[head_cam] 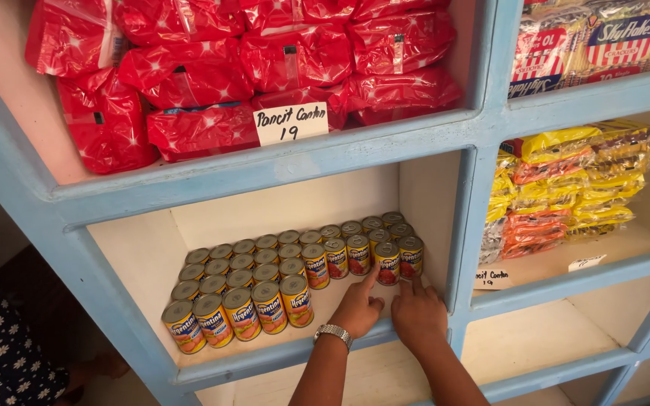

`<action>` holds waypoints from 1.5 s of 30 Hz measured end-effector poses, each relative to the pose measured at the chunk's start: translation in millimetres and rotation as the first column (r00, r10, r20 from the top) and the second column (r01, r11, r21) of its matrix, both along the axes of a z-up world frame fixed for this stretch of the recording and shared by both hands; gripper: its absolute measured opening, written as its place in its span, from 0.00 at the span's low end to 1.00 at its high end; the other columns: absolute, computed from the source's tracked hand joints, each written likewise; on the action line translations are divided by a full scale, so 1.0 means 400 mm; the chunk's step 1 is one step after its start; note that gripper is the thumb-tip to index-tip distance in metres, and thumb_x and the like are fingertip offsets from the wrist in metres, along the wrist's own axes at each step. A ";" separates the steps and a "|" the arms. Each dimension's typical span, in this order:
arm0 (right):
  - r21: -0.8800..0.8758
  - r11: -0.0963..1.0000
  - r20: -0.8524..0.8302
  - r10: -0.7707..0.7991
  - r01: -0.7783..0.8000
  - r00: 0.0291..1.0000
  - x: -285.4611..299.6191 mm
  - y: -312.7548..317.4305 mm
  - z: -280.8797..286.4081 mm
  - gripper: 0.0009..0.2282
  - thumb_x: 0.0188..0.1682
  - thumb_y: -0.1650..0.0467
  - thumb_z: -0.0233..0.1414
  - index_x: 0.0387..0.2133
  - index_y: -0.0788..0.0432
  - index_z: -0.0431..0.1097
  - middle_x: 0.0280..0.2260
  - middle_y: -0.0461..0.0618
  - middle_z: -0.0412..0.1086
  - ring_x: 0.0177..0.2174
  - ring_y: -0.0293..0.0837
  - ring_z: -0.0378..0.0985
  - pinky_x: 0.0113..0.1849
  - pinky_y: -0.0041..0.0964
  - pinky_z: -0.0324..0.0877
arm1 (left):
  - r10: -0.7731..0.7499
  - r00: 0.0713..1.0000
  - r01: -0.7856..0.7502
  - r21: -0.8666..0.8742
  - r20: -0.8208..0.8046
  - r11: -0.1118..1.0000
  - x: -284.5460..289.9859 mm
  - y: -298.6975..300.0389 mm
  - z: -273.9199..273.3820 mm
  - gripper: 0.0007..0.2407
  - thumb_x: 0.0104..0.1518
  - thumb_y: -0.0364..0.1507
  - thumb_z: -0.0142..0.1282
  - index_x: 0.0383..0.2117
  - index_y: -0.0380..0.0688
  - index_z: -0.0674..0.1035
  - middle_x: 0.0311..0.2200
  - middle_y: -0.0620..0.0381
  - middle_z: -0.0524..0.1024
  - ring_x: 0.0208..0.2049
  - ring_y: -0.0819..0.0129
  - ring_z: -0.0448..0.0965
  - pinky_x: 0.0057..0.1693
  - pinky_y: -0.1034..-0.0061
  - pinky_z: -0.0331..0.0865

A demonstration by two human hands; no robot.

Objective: Stocking shelves with canned goods in a grocery store.

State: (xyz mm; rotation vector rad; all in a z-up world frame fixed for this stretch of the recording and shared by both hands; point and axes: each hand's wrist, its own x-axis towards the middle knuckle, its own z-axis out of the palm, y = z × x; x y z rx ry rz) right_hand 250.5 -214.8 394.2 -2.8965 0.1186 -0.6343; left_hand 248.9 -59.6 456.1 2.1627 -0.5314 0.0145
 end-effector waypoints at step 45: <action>0.937 0.151 -0.278 0.870 0.316 0.406 -0.602 0.106 -0.918 0.24 0.52 0.74 0.55 0.63 0.52 0.61 0.44 0.45 0.71 0.38 0.37 0.72 0.38 0.31 0.71 | 0.434 0.898 -0.404 0.538 0.078 0.739 -0.502 0.336 -0.913 0.26 0.52 0.18 0.54 0.62 0.49 0.70 0.68 0.51 0.62 0.70 0.47 0.56 0.69 0.59 0.54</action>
